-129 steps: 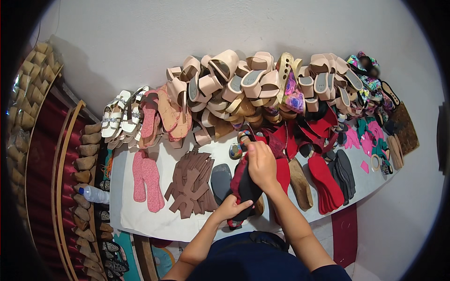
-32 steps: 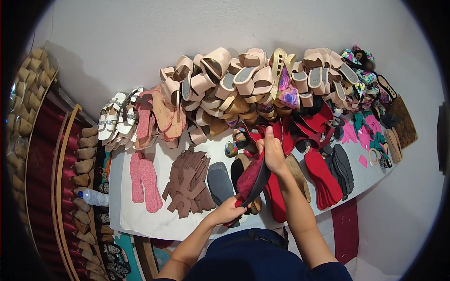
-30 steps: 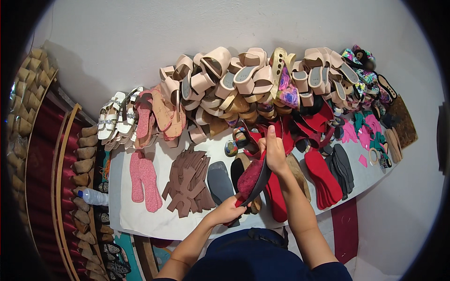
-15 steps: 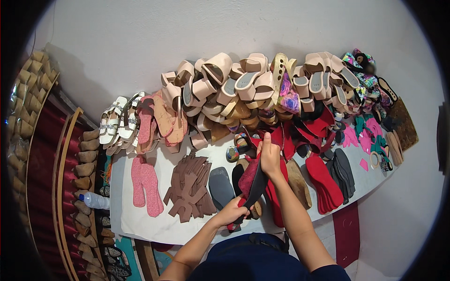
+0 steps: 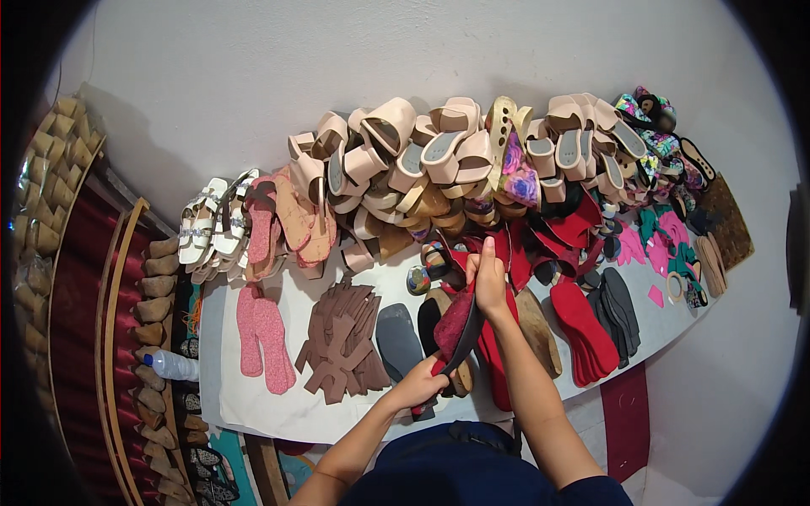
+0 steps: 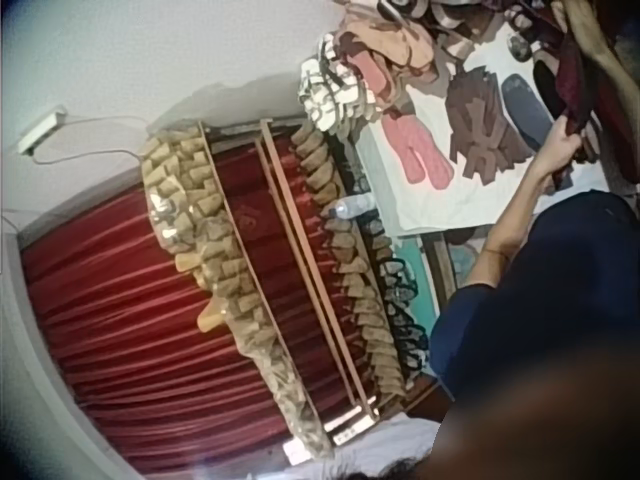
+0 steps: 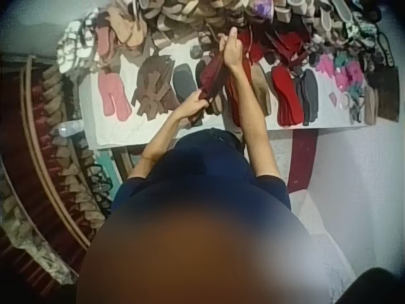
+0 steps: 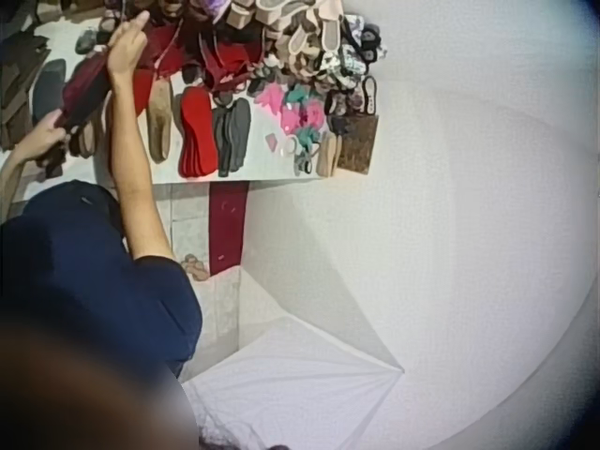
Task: Fitting an upper onto a shoe last and aligning it with a sole.
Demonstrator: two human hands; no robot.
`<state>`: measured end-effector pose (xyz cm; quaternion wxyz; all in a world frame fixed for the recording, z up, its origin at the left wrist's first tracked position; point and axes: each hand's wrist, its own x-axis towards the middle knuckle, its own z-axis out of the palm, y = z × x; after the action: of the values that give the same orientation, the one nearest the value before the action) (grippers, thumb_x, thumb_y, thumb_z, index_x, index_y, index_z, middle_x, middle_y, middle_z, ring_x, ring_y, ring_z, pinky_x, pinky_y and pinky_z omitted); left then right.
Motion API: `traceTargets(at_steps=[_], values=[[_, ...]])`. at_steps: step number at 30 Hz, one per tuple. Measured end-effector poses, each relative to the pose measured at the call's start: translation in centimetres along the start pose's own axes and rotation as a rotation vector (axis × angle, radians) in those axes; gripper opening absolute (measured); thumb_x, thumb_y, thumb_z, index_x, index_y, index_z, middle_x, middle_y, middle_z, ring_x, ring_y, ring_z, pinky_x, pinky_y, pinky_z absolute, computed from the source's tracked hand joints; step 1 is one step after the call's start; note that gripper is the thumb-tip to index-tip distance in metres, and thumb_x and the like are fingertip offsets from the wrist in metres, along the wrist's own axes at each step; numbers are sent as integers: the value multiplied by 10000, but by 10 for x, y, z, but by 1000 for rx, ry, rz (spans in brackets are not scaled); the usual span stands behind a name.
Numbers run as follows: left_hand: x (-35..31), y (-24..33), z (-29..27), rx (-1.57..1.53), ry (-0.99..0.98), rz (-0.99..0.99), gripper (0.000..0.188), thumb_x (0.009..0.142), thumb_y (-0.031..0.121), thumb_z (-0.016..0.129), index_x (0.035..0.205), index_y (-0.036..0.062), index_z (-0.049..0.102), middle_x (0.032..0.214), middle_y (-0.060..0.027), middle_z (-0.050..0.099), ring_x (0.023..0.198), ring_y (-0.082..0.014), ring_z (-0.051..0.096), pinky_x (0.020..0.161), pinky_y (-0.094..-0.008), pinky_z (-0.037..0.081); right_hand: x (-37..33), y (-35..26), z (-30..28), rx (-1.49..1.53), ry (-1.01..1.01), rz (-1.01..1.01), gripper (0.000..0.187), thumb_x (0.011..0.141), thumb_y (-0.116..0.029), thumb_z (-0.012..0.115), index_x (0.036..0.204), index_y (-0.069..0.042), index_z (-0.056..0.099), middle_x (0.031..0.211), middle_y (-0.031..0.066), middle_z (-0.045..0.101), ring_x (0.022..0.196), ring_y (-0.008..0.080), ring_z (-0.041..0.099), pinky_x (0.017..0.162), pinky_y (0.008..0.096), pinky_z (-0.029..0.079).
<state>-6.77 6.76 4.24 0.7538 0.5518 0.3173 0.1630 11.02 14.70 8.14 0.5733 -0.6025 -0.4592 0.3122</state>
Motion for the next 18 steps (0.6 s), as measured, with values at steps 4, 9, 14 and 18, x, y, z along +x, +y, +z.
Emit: traceTargets(at_steps=[4,9,14,18], values=[[-1,-9,-2,-82,-41,-27,191,705,17,448,896,22,451,740,-27,471,614,-97,467,584,-236,411,3,-1,-4,-67,-48,-40,707,900,-476,100,421,-27,364,398,36,341,406,141,328,436,291,263],[1,-13,-6,-147,-92,-53,277,678,0,443,954,19,426,779,-46,466,616,-100,456,582,-248,411,3,4,2,-110,4,13,730,896,-479,87,432,-8,397,401,63,368,412,178,365,458,313,301],[-2,-10,-2,-574,-156,-152,445,635,-51,401,1069,31,341,852,-81,427,657,-129,448,582,-276,415,-7,20,8,-549,90,-109,667,897,-444,213,508,-17,546,520,190,523,566,343,542,561,413,411],[-3,-11,-4,-648,-217,-132,519,608,-65,384,1109,44,305,870,-96,408,674,-148,437,598,-289,418,-6,25,10,-545,37,-73,628,892,-430,258,532,-25,577,545,204,534,571,385,543,558,460,417]])
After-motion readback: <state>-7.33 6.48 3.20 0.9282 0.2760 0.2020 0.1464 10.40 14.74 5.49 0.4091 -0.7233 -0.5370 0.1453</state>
